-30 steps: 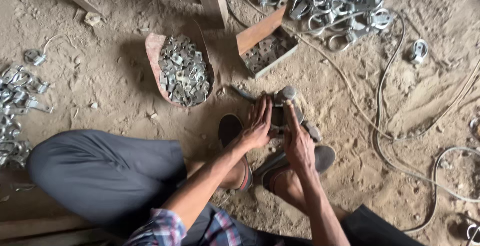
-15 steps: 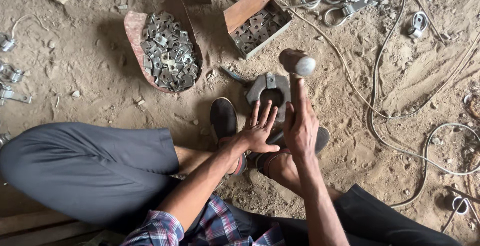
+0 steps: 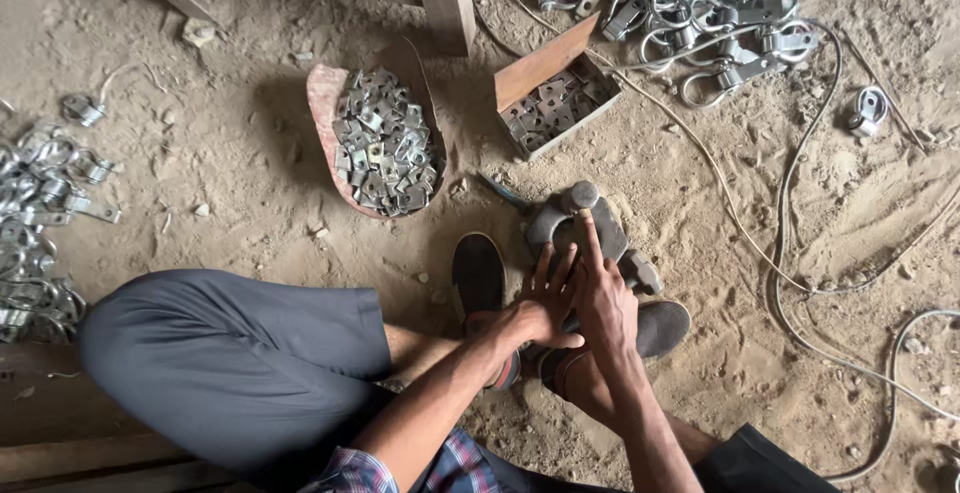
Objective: The person sits on the floor and uses a hammer to strike small metal parts placed on a metal anvil. They repeatedly pick up parts from a container, position them on the anvil, and strike them with the hammer. The finished or processed parts are placed into a nearby wooden box.
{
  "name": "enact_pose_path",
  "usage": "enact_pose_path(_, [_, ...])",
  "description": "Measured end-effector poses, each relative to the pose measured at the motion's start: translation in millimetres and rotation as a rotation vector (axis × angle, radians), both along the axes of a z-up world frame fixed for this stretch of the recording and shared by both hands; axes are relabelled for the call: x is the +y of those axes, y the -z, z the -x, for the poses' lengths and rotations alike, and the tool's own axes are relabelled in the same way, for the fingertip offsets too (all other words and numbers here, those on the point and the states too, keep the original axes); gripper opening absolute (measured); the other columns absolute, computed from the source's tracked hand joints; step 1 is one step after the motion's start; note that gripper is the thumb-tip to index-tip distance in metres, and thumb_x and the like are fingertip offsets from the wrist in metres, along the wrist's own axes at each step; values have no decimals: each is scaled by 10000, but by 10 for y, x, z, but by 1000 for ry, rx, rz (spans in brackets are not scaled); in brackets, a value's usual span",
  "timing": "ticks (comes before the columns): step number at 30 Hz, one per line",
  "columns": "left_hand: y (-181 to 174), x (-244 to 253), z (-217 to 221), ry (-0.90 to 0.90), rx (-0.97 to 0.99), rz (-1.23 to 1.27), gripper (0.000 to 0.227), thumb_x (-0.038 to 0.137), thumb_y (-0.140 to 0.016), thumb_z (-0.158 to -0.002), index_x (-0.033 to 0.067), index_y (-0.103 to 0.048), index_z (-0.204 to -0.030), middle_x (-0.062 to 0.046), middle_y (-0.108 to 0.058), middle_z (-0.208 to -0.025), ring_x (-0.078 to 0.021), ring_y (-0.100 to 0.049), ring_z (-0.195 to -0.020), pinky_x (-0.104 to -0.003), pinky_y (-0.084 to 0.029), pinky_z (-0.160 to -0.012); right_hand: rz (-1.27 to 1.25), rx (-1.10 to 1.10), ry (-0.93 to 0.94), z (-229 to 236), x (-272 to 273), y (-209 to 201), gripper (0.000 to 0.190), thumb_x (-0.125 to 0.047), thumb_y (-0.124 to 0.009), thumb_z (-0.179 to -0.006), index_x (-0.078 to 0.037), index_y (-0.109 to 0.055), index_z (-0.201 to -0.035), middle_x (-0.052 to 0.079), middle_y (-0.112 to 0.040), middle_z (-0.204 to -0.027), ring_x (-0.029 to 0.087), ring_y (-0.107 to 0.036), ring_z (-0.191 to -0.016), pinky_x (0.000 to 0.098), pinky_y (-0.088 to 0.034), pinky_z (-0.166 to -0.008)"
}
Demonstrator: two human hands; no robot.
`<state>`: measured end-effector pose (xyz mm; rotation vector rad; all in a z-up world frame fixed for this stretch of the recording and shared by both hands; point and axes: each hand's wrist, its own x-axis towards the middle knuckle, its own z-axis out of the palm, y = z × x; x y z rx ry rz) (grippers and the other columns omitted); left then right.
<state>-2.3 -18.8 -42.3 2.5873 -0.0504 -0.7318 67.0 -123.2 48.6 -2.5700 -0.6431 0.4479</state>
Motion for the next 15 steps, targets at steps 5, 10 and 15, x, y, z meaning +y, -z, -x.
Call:
enact_pose_path(5, [-59, 0, -6, -16, 31, 11, 1342, 672, -749, -711, 71, -10, -1657, -240, 245, -1697, -597, 226, -1504, -757, -169, -1164, -107, 14, 16, 11, -20, -6, 704, -176, -500, -1057, -285, -181, -1675, 257, -715, -1044, 281, -690, -613, 386, -572, -469])
enact_pose_path(10, [-83, 22, 4, -40, 9, 36, 1396, 606, -775, -716, 102, 122, -1659, -199, 252, -1712, -560, 232, -1520, -762, -166, -1165, -230, -6, -44, -107, -141, -159, 704, -198, -533, -1004, -263, -208, -1626, 206, -640, -1316, 274, -651, -472, 394, -535, -383])
enact_pose_path(15, [-65, 9, 28, -87, -29, 77, 1405, 511, -810, -705, 133, 152, -1656, -187, 240, -1725, -547, 227, -1535, -747, -180, -1174, -151, -162, 66, 8, -293, -280, 697, -201, -549, -1029, -288, -255, -1655, 165, -712, -971, 294, -662, -622, 440, -526, -499])
